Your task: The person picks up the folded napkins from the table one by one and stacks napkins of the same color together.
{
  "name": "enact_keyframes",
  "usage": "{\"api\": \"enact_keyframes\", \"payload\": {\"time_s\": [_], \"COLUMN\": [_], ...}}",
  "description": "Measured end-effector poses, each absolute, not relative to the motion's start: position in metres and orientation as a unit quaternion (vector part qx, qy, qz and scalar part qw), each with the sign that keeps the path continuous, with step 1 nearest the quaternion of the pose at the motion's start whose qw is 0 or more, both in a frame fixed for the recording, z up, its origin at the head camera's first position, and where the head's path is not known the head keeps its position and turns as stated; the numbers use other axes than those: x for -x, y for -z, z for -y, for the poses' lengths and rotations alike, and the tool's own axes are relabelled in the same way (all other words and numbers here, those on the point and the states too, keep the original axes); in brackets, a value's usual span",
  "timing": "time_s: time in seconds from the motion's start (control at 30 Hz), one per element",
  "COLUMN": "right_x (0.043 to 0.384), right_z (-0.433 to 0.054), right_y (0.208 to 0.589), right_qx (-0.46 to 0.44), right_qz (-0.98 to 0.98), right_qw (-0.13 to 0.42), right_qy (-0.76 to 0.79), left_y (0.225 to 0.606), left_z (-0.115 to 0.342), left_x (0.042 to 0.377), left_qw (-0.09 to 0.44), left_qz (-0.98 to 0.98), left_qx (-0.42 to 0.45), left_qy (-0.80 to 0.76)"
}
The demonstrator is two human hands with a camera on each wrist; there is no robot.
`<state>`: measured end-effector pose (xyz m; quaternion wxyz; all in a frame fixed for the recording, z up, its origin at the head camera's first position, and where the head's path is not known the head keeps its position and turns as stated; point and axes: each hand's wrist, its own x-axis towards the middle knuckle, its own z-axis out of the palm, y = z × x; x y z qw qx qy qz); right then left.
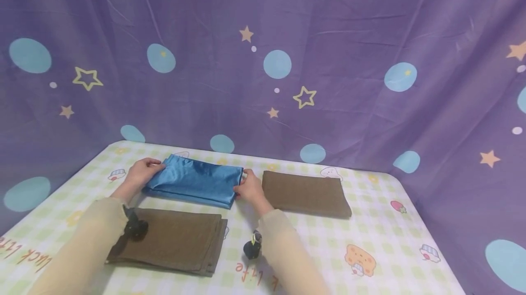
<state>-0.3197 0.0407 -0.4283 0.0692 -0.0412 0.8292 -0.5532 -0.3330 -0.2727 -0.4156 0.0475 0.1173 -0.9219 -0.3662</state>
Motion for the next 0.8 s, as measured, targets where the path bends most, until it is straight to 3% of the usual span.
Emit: {"api": "enact_keyframes", "payload": {"time_s": [0.8], "right_x": [0.301], "right_z": [-0.045], "right_y": [0.423], "right_qx": [0.041], "right_qz": [-0.811], "right_qw": [0.101], "right_qy": [0.575], "left_y": [0.417], "left_z": [0.292], "left_x": [0.313], "left_qw": [0.03], "left_qz": [0.931], "left_qx": [-0.081], "left_qy": [0.354]}}
